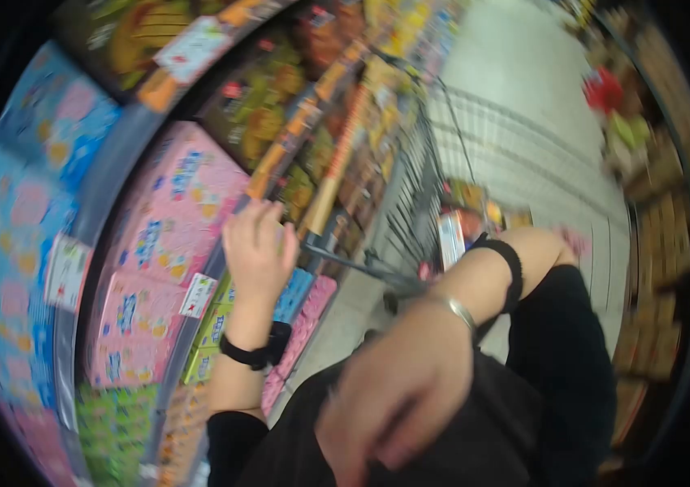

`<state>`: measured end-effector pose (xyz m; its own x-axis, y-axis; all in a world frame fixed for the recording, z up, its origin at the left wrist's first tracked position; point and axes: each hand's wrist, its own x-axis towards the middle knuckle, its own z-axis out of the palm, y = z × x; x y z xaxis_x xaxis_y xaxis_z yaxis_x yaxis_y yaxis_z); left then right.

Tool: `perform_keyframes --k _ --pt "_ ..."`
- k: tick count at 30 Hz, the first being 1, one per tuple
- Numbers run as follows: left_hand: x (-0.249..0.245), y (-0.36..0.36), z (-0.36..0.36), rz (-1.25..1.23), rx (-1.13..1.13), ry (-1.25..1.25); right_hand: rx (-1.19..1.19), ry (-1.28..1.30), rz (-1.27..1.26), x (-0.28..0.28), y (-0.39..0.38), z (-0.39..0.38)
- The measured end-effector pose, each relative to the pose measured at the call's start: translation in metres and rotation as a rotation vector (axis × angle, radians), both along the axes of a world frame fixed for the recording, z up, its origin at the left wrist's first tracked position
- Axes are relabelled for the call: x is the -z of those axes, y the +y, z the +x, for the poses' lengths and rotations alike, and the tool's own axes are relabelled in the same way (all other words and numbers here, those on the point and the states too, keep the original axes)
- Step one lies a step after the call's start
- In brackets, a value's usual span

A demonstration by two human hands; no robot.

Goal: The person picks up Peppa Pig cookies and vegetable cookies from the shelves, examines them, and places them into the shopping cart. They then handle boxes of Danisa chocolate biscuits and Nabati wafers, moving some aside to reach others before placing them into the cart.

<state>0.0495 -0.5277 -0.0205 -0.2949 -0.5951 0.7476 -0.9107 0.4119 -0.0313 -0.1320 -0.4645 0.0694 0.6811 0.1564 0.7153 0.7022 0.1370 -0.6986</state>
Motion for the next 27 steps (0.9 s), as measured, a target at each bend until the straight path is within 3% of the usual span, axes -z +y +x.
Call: perform_keyframes --k 3,5,7,8,10,15,18,24,27 --pt "0.048 0.025 -0.055 0.246 0.316 0.035 -0.356 0.011 0.502 0.017 0.048 -0.008" --pt "0.08 0.03 -0.077 0.319 0.434 0.048 -0.438 0.079 0.721 0.026 0.064 -0.021" --pt "0.096 0.033 -0.097 0.382 0.525 0.053 -0.345 0.222 0.919 0.033 0.088 -0.038" --pt "0.1 0.035 -0.107 0.406 0.556 0.038 -0.236 0.226 0.833 0.038 0.093 -0.043" --pt "0.113 0.035 -0.127 0.435 0.614 0.022 -0.493 -0.045 0.878 0.052 0.089 -0.046" --pt "0.136 0.041 -0.179 0.539 0.676 -0.022 -0.196 -0.251 0.94 0.047 0.111 -0.077" --pt "0.137 0.043 -0.212 0.539 0.658 -0.056 -0.149 -0.254 0.98 0.043 0.118 -0.108" --pt "0.153 0.056 -0.27 0.766 0.474 -0.077 -0.073 -0.233 1.037 0.044 0.116 -0.21" --pt "0.17 0.061 -0.292 0.79 0.367 -0.058 0.081 0.039 0.847 0.051 0.099 -0.297"
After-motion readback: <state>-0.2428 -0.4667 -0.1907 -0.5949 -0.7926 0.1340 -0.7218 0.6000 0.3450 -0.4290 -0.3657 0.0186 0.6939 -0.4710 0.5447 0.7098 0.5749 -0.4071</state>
